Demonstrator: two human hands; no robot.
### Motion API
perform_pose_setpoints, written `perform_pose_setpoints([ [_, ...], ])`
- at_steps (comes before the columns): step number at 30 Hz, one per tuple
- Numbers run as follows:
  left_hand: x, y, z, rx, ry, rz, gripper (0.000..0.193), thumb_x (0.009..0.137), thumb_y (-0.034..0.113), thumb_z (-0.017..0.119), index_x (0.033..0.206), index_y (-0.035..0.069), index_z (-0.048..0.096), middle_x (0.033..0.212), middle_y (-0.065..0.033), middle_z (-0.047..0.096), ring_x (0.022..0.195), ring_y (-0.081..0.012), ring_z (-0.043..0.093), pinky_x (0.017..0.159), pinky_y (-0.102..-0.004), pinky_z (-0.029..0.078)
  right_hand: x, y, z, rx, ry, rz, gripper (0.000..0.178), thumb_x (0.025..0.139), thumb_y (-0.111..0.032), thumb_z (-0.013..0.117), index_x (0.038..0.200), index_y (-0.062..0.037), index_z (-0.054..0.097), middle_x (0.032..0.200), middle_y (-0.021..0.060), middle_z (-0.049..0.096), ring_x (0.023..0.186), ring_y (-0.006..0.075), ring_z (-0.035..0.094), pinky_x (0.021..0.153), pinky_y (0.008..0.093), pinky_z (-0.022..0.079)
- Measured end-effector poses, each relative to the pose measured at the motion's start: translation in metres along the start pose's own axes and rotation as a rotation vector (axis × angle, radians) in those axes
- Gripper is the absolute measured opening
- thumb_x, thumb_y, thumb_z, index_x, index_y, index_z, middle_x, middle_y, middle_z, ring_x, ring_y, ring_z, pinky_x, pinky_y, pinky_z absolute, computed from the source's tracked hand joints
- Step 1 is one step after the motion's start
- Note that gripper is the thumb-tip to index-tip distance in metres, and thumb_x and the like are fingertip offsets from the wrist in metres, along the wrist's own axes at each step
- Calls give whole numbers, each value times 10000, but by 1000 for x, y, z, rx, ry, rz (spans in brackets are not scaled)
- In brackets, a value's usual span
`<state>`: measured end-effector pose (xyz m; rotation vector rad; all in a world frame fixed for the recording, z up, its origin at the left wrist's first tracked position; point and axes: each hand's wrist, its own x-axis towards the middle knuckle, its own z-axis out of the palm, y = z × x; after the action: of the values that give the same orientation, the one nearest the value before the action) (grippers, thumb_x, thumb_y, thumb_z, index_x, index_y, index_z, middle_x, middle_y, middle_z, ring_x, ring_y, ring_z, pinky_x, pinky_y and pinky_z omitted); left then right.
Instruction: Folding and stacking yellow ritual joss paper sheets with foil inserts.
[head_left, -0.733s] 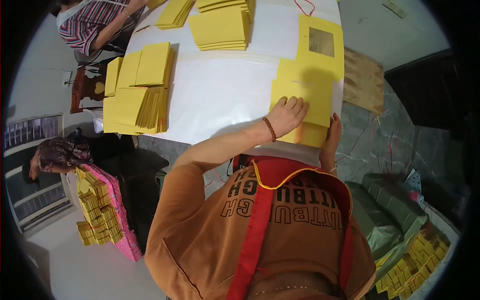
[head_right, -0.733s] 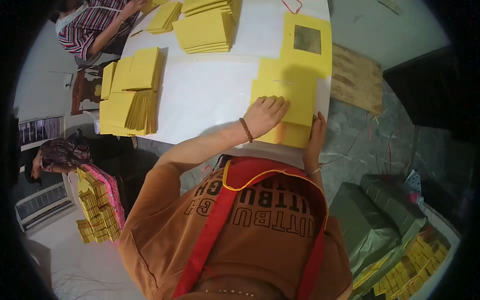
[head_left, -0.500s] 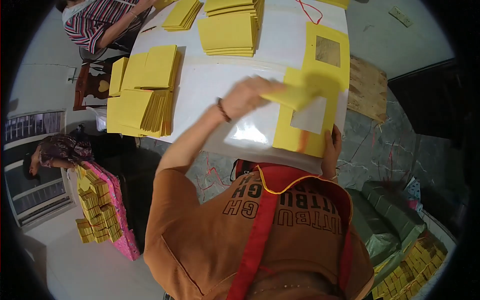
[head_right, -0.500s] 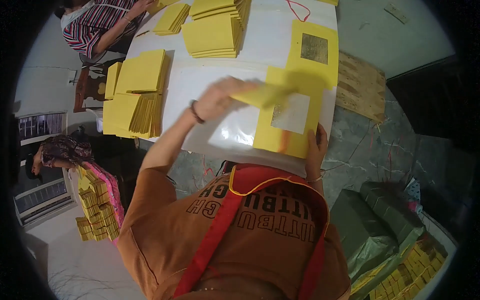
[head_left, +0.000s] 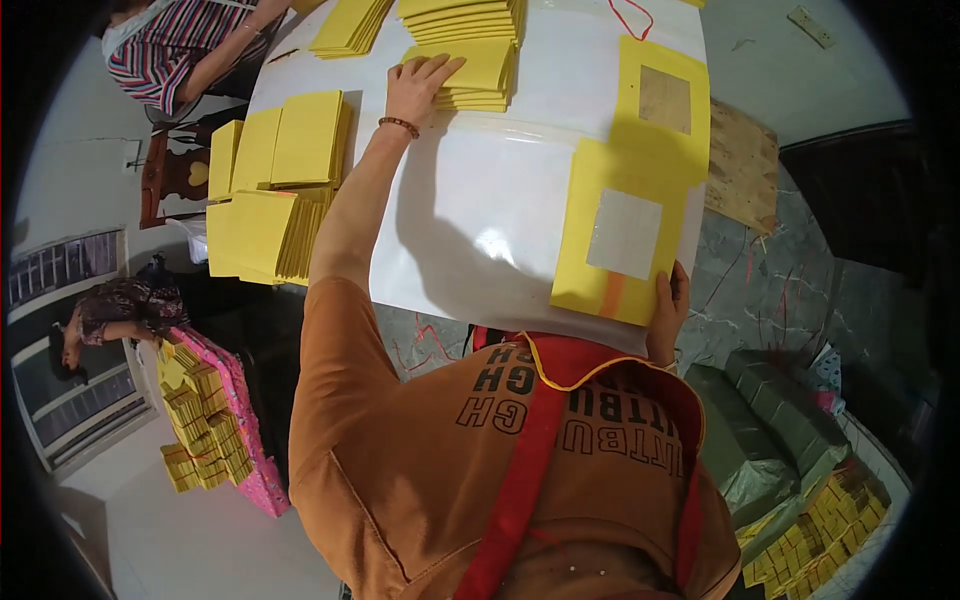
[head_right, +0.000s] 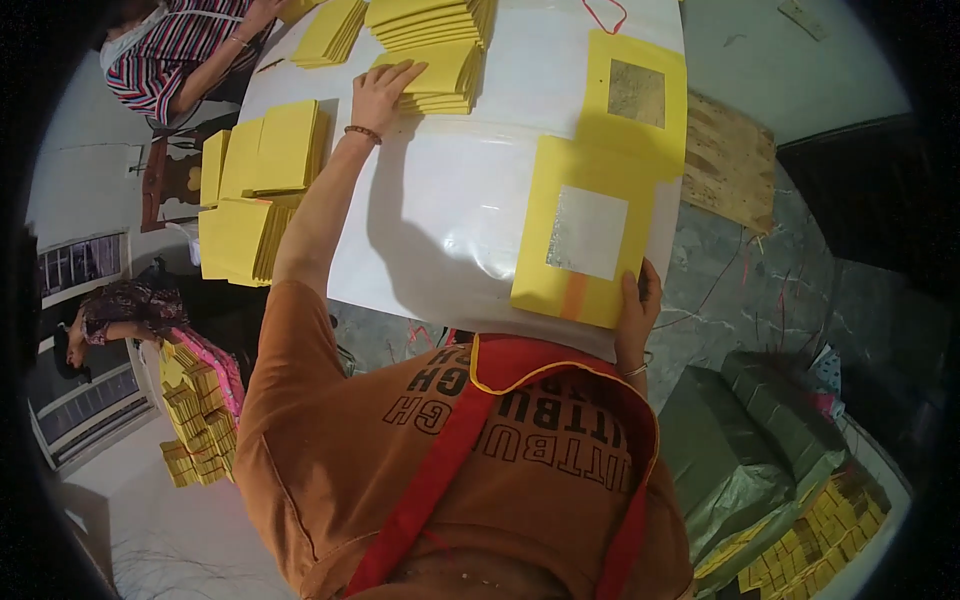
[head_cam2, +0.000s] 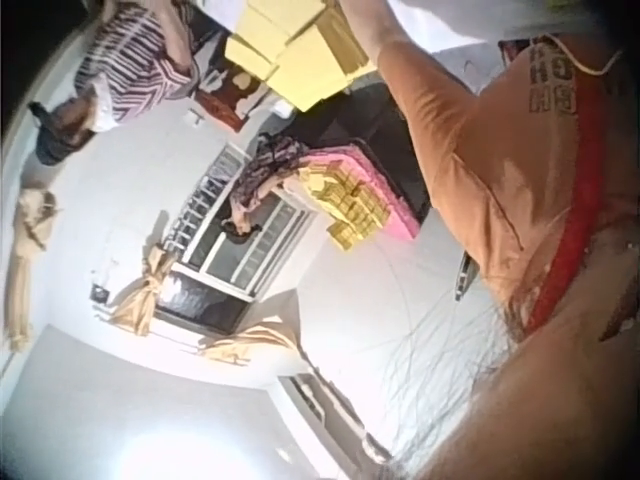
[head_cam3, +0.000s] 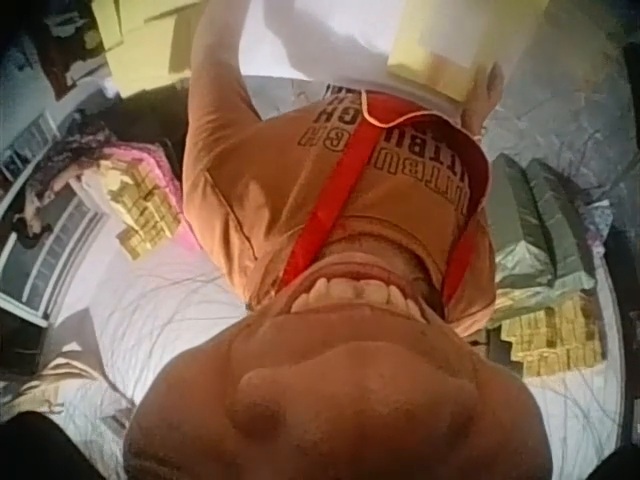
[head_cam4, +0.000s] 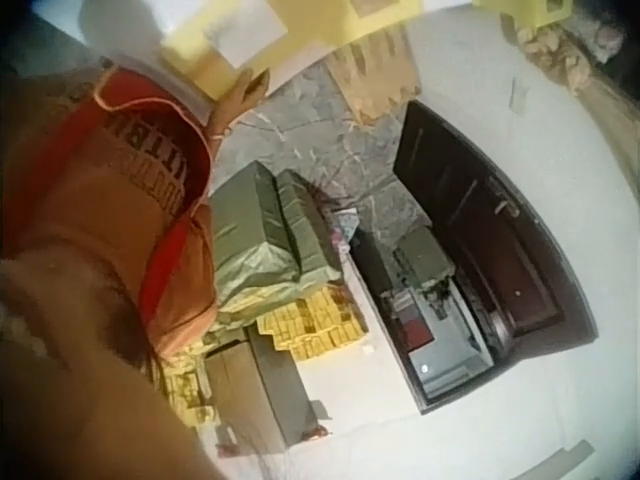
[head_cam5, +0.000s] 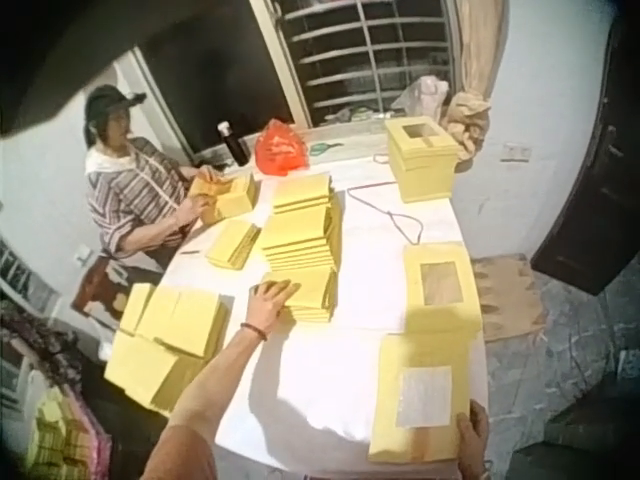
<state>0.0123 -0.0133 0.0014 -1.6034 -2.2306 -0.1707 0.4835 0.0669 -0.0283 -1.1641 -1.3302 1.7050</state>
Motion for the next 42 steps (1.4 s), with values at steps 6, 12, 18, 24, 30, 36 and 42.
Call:
perform_pose_setpoints([
  [6,6,6,14,-23,-170,-22,647,736,26,557,1291,317,398,1280,29,458,1108,-224,450,909,-405,330,2,3,-2,-4,2,9,341,896,-132,495,1194,27,453,1152,97,507,1048,164,473,902,278,367],
  [12,11,4,12,-67,-404,-34,679,767,65,553,1342,321,299,1396,-9,299,1221,-279,331,958,-450,309,1,1,-1,-11,27,17,340,898,-137,494,1193,28,454,1146,98,511,1039,162,477,900,278,369],
  [18,15,4,11,-61,-566,28,749,757,151,557,1387,289,177,1434,-68,213,1276,-314,249,1016,-477,250,2,2,-2,-17,16,16,337,896,-145,502,1184,26,462,1142,99,515,1029,160,483,894,272,373],
  [24,15,10,5,6,-536,9,803,728,308,594,1396,276,149,1437,-94,189,1289,-321,228,1035,-469,225,5,-6,-4,-64,-25,-32,360,897,-159,502,1201,25,450,1166,101,506,1056,170,476,911,276,365],
  [30,24,19,-23,43,-571,-68,818,680,357,630,1378,318,204,1437,-85,220,1292,-338,237,1026,-498,235,10,-9,-17,35,-30,12,407,901,-213,490,1236,11,433,1232,101,463,1133,184,433,955,300,333],
  [36,13,74,-34,-96,-313,-113,659,684,279,630,1298,255,392,1360,-83,349,1241,-322,318,1003,-451,276,6,-17,-24,-141,-11,-156,384,843,-210,570,1194,-67,506,1222,79,488,1139,201,433,940,312,338],
  [42,-55,217,-77,-703,-175,301,366,750,282,609,1083,132,575,1044,-114,523,897,-286,485,755,-407,379,13,-21,-18,-786,-157,-645,210,735,-184,653,919,-84,642,1116,95,553,1014,240,531,875,339,389],
])
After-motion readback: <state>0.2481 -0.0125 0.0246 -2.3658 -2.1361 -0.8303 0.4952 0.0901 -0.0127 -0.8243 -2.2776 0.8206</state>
